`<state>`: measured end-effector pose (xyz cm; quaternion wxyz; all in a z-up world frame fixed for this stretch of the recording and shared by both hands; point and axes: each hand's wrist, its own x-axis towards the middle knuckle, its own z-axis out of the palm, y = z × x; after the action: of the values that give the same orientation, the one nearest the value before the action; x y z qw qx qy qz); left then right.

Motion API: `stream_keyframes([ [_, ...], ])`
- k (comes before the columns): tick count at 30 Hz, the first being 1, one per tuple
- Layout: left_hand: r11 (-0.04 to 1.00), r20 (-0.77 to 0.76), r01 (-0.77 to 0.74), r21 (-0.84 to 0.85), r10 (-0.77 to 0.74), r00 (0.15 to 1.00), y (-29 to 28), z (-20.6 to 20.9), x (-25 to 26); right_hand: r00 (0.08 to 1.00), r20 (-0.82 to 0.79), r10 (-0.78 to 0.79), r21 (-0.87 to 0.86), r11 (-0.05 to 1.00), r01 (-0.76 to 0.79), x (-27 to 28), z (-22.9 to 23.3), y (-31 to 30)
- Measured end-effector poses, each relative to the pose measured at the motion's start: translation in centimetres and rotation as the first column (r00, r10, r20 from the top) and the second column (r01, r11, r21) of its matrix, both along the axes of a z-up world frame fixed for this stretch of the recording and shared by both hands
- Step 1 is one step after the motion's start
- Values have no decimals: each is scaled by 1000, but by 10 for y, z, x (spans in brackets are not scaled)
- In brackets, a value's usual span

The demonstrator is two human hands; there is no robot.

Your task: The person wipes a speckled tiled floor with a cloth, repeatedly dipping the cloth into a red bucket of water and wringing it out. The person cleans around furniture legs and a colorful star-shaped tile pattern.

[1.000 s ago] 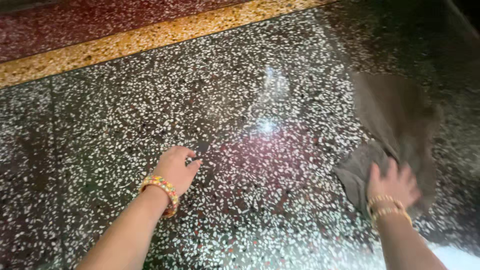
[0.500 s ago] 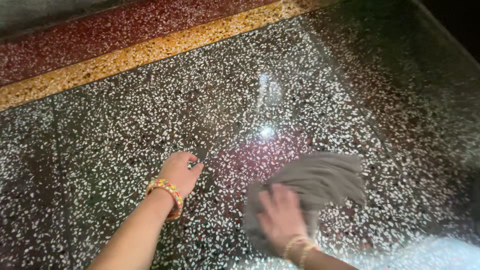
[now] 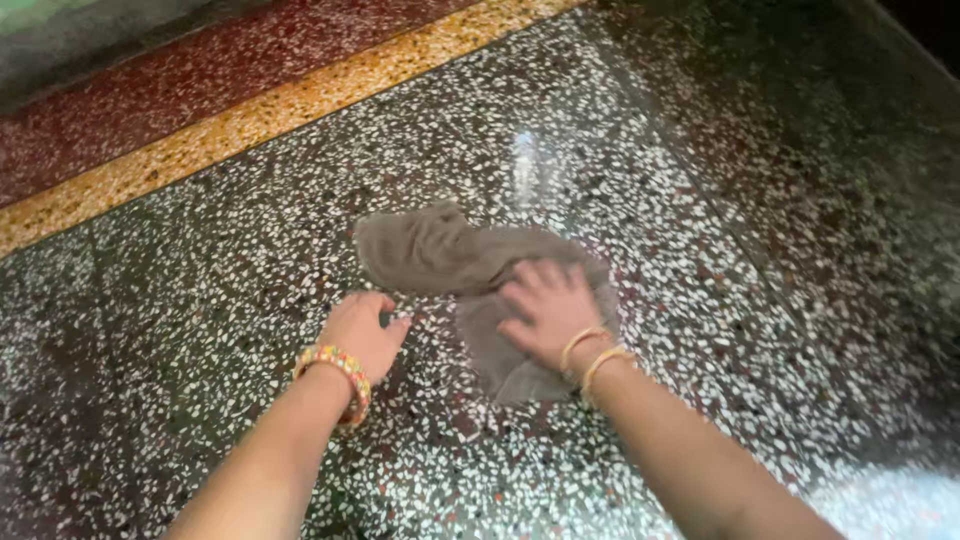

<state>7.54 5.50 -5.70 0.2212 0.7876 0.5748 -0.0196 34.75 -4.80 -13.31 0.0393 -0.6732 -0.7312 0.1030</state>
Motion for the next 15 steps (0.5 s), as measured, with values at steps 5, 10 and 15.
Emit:
stream_keyframes([
  [5,996,18,-40,-74,42,999,0,7,48,854,187,-486,67,874,482,130,-36,-71],
  [10,984,21,-80,-159,85,996,-9,-17,95,490,128,-863,19,496,868,222,-70,-197],
  [15,981,26,-36,-189,42,999,-14,-50,120,383,176,-907,192,413,890,208,-92,-279],
])
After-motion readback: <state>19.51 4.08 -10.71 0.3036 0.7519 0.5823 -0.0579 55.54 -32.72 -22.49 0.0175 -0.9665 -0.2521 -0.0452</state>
